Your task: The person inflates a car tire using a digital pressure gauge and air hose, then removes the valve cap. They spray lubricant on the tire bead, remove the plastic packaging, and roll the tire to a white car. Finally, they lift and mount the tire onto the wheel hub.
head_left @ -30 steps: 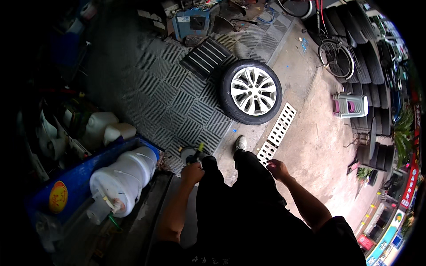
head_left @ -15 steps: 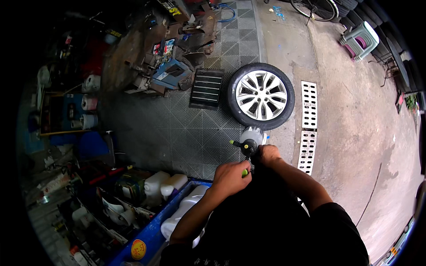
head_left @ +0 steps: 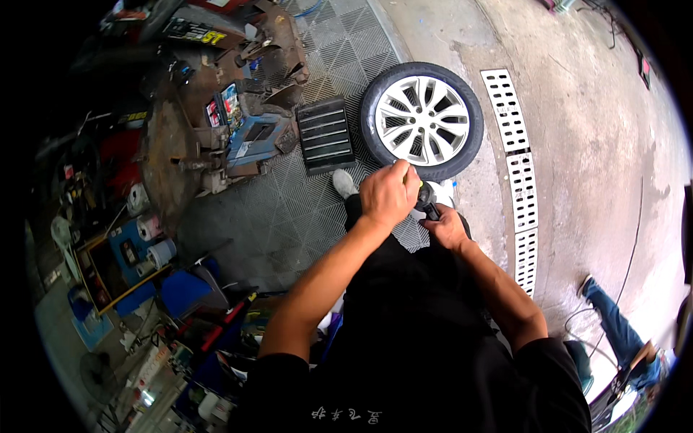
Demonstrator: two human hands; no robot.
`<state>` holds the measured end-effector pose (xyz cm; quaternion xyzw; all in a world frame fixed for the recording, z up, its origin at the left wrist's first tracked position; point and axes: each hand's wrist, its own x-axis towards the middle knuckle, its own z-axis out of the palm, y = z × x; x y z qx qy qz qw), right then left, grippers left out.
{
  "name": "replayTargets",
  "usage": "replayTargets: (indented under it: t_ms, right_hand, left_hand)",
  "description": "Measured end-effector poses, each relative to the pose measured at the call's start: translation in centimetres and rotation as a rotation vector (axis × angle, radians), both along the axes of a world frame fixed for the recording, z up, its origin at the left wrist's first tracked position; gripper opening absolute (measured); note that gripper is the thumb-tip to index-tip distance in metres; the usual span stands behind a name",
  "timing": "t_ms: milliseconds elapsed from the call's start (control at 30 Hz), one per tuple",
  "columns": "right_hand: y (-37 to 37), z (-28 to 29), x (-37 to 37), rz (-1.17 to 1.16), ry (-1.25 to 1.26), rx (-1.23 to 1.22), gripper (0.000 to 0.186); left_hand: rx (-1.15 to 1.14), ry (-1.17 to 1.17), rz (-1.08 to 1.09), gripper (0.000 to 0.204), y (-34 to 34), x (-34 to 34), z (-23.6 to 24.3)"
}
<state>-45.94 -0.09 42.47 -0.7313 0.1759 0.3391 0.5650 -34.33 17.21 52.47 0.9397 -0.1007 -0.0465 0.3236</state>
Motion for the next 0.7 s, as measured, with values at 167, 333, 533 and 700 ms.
replayTargets:
  t_ms: [167, 333, 533, 700]
  right_hand:
    - [5.0, -3.0, 4.2, -0.264, 0.077, -0.017, 0.04]
    - [9.6, -9.4, 8.0, -0.533, 0.22, 0.146, 0.059]
    - [11.0, -16.8, 12.3, -0.653, 0.267, 0.19, 0.065]
    - [13.0, -23.1, 14.6, -0.546, 0.283, 0.048, 0.073]
  left_hand:
    - [-0.708, 0.344, 0.01, 0.06, 6.1, 7.0, -2.3]
    - [0.254, 0.589, -0.11, 0.064, 18.3, 2.3, -18.7]
    - [0.821, 1.256, -0.172, 0.109, 25.5, -3.6, -22.0]
    - [0.811, 1.118, 0.055, 0.104, 27.4, -5.7, -24.2]
